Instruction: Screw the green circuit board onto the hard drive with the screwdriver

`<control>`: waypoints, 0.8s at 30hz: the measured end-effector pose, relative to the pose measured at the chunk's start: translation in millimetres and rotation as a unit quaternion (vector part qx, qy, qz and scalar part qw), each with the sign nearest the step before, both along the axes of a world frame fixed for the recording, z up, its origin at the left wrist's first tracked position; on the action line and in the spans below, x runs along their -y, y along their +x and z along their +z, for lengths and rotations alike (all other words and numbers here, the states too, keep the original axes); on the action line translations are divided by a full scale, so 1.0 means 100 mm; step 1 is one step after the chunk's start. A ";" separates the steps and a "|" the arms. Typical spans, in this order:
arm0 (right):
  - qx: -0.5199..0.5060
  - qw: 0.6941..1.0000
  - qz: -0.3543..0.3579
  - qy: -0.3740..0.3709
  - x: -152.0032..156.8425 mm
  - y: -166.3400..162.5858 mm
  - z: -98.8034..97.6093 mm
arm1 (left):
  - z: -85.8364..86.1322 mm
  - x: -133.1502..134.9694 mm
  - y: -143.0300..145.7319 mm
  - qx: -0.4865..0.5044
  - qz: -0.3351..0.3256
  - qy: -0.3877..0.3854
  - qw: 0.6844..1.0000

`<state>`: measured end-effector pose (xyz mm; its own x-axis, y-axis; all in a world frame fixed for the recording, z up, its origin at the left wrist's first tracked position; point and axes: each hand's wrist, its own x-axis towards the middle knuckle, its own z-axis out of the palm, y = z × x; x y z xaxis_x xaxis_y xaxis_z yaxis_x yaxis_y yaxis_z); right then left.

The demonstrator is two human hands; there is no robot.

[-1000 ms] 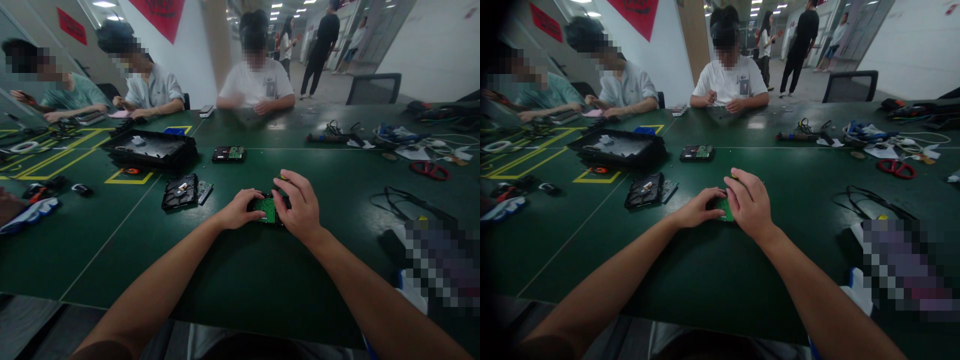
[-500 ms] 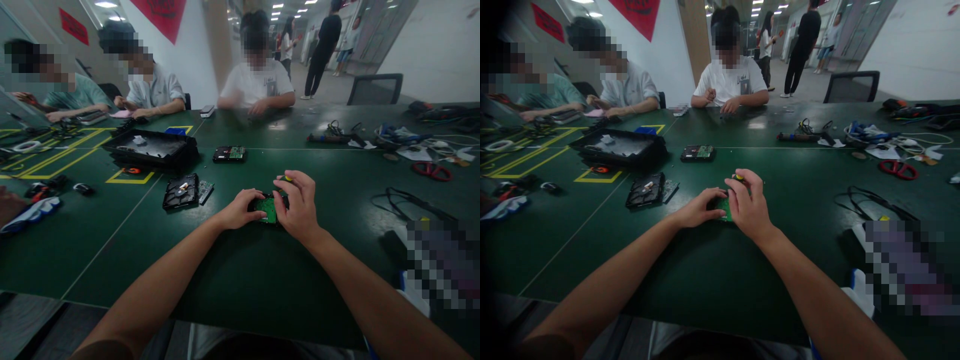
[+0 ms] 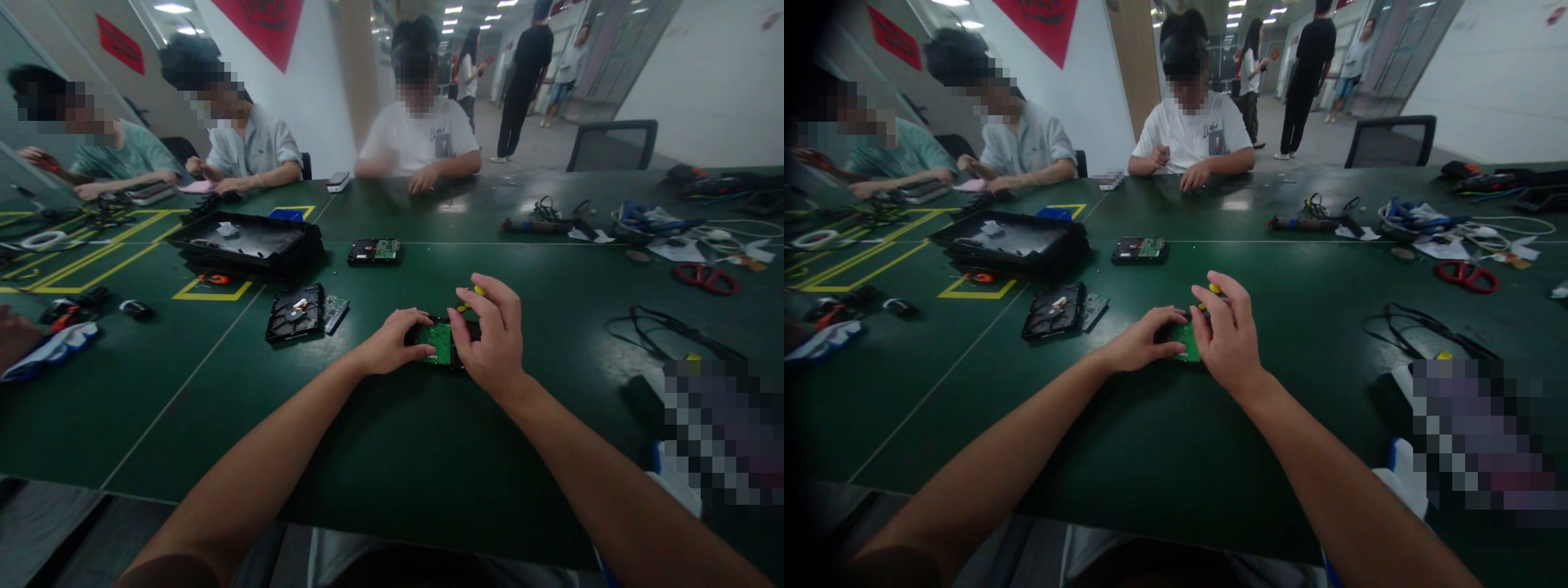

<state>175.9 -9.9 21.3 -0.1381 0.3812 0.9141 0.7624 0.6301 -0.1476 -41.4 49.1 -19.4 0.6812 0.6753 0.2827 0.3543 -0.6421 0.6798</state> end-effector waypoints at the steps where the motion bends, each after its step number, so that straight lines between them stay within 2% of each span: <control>1: -0.004 1.000 -0.004 0.004 0.00 0.00 0.01 | 0.00 0.00 0.00 -0.001 0.000 0.000 1.000; 24: 0.018 1.000 0.020 -0.009 -0.01 0.01 -0.01 | 0.02 0.01 0.00 0.001 -0.001 -0.007 1.000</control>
